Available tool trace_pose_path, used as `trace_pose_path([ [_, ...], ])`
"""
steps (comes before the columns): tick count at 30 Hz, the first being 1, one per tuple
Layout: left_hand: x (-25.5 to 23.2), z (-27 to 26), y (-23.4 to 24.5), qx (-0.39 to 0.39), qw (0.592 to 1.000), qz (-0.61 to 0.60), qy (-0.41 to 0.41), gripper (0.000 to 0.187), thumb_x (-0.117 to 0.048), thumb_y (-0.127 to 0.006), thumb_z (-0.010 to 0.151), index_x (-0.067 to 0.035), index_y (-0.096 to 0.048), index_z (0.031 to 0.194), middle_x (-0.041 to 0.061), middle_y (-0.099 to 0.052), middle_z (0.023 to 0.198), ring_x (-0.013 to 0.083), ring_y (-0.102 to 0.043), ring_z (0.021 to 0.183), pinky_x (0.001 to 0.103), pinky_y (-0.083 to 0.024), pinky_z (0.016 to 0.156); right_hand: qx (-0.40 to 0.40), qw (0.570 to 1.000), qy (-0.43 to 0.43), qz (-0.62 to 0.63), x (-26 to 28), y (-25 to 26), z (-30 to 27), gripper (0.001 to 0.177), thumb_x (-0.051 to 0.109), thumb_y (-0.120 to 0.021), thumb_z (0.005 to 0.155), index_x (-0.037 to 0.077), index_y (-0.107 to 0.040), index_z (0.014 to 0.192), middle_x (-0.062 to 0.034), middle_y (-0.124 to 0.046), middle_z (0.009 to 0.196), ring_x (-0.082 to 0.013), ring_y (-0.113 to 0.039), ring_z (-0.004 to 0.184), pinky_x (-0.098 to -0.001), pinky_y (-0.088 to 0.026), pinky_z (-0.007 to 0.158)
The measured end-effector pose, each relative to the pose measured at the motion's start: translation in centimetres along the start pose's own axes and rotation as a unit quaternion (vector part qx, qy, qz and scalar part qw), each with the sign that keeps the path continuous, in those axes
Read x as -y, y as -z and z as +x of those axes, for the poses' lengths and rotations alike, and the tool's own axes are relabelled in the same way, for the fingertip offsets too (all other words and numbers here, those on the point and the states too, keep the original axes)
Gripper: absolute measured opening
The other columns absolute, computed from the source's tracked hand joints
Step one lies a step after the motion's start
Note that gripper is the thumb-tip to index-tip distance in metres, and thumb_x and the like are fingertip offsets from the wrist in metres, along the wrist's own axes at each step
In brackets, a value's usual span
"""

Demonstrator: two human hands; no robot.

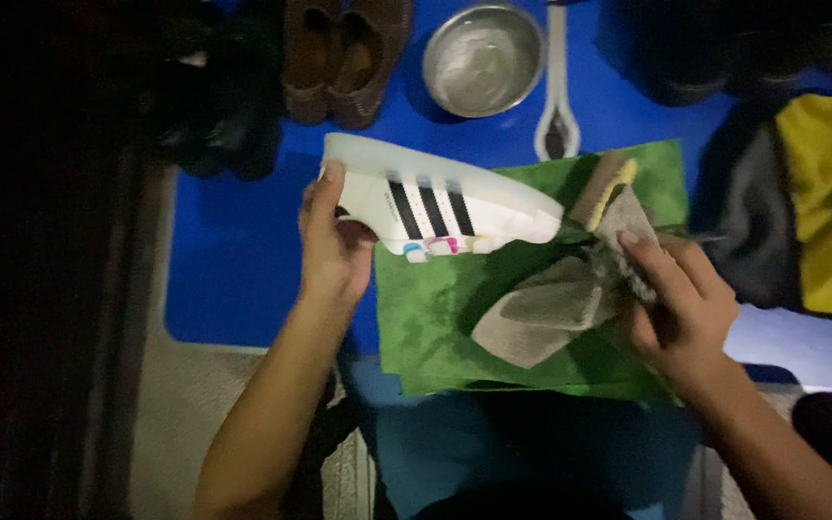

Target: The person cleans a white sneaker by wiping it with a cloth, inserting colorful plastic strips into the shoe's upper, and scrubbing the surface with a brush. The person repeatedly dips the brush into a bowl of water and scrubs the shoe on a green towel.

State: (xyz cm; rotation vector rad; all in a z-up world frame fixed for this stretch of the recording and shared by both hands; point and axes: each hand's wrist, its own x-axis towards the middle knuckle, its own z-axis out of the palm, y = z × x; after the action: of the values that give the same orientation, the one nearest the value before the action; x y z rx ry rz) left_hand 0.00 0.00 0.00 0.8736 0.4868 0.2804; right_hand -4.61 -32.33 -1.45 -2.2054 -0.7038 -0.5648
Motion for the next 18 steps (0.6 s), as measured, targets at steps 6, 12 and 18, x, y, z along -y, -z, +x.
trace_pose_path([
  [6, 3.1, -3.2, -2.2, -0.015, 0.994, 0.087, 0.058, 0.034, -0.031, -0.077, 0.074, -0.015, -0.050, 0.087, 0.008, -0.064, 0.083, 0.0244, -0.066, 0.077, 0.041, -0.057, 0.064, 0.013, 0.999, 0.041, -0.018, 0.4, -0.5, 0.7, 0.058, 0.010, -0.069, 0.071, 0.018, -0.061, 0.128, -0.0155, -0.054, 0.091, -0.0248, -0.045, 0.055, -0.0342, -0.043, 0.055],
  [12, 2.7, -3.5, -2.0, -0.004, 0.998, 0.050, 0.034, 0.029, -0.028, -0.075, 0.077, -0.016, -0.051, 0.088, 0.009, -0.066, 0.086, 0.0259, -0.067, 0.080, 0.043, -0.057, 0.068, 0.029, 0.999, 0.026, -0.022, -0.1, -0.6, 0.7, 0.049, 0.008, -0.059, 0.074, 0.019, -0.066, 0.121, -0.0060, -0.054, 0.080, -0.0241, -0.041, 0.041, -0.0320, -0.045, 0.046],
  [18, 2.0, -2.3, -2.0, -0.006, 0.999, 0.028, 0.029, 0.029, -0.035, -0.075, 0.076, -0.015, -0.055, 0.084, 0.009, -0.068, 0.080, 0.0250, -0.070, 0.074, 0.038, -0.058, 0.059, 0.099, 0.995, 0.013, -0.024, -1.0, 0.7, 1.3, 0.038, 0.017, -0.058, 0.080, 0.015, -0.065, 0.117, -0.0048, -0.042, 0.066, -0.0245, -0.042, 0.042, -0.0349, -0.042, 0.047],
])
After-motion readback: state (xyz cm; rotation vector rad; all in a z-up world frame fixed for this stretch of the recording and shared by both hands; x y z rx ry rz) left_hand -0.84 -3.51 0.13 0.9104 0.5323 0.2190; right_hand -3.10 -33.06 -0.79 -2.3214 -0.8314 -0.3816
